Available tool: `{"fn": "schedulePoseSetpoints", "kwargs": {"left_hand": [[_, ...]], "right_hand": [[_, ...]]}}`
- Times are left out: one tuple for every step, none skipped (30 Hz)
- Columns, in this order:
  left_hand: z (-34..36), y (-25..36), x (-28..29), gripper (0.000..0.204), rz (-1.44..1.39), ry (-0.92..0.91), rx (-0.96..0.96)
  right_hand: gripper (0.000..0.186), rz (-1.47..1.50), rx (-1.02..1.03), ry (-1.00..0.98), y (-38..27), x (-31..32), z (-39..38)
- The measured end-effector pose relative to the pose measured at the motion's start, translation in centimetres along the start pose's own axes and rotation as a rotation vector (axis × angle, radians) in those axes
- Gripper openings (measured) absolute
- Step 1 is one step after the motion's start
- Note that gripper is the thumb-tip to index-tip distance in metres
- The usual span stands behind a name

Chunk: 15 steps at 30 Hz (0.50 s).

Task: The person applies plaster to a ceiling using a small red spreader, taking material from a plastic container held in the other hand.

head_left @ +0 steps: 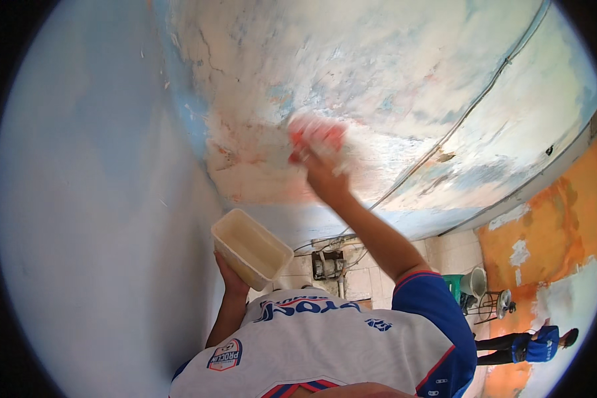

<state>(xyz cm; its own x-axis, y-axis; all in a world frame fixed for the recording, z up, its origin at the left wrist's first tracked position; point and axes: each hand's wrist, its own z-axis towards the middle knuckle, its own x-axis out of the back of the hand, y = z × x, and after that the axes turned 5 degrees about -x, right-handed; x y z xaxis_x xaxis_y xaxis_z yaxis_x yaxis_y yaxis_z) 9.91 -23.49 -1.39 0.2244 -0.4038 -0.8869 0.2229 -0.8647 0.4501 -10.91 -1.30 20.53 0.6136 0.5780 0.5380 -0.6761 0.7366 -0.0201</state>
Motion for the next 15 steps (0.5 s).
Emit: {"fn": "schedulePoseSetpoints", "kwargs": {"left_hand": [[0.1, -0.2, 0.8, 0.075, -0.021, -0.004, -0.005], [0.0, -0.2, 0.9, 0.075, -0.052, -0.052, 0.024], [0.0, 0.1, 0.2, 0.076, -0.085, -0.114, 0.061], [-0.1, 0.3, -1.1, 0.076, -0.119, -0.181, 0.094], [-0.4, 0.7, -2.6, 0.078, -0.096, -0.185, 0.094], [-0.3, 0.6, -2.7, 0.077, -0.089, -0.171, 0.079], [-0.3, 0.7, -2.4, 0.077, -0.071, -0.152, 0.066], [-0.2, 1.2, -2.3, 0.077, -0.047, -0.128, 0.045], [0.1, 1.3, -3.2, 0.077, -0.025, -0.146, 0.05], [0.0, 1.4, -4.2, 0.077, -0.006, -0.156, 0.051], [-0.1, 1.7, -4.6, 0.076, 0.011, -0.162, 0.044], [0.0, 2.0, -4.4, 0.076, 0.022, -0.175, 0.033], [0.2, 2.0, -4.0, 0.075, 0.03, -0.191, 0.023], [0.3, 2.0, -3.6, 0.075, 0.035, -0.207, 0.01], [0.4, 1.7, -2.9, 0.074, -0.011, -0.177, 0.032]], "right_hand": [[0.042, 0.06, 0.002, -0.129, -1.7, -0.3, -2.4], [0.046, 0.269, -0.182, -0.374, -4.1, 2.8, -0.7], [0.045, 0.153, -0.028, -0.127, -3.5, 4.7, 0.6], [0.044, 0.034, 0.136, 0.121, -2.3, 6.2, 2.3], [0.042, 0.097, 0.017, 0.162, -0.3, 8.1, 4.2], [0.04, 0.089, -0.063, 0.287, 1.2, 10.9, 7.0], [0.038, 0.094, -0.15, 0.411, 2.8, 13.7, 9.8], [0.037, 0.067, -0.24, 0.563, 3.2, 16.5, 13.2], [0.037, -0.04, -0.087, 0.749, 6.7, 17.8, 16.0], [0.036, -0.146, 0.072, 0.921, 9.2, 18.5, 17.8], [0.037, -0.149, -0.049, 0.753, 9.5, 17.7, 16.9], [0.037, -0.223, -0.064, 0.642, 9.9, 15.5, 15.0], [0.038, -0.298, -0.07, 0.532, 10.3, 13.5, 13.0], [0.041, -0.329, -0.033, 0.455, 10.0, 9.8, 9.5], [0.043, -0.376, 0.019, 0.283, 8.4, 6.3, 5.7]]}}
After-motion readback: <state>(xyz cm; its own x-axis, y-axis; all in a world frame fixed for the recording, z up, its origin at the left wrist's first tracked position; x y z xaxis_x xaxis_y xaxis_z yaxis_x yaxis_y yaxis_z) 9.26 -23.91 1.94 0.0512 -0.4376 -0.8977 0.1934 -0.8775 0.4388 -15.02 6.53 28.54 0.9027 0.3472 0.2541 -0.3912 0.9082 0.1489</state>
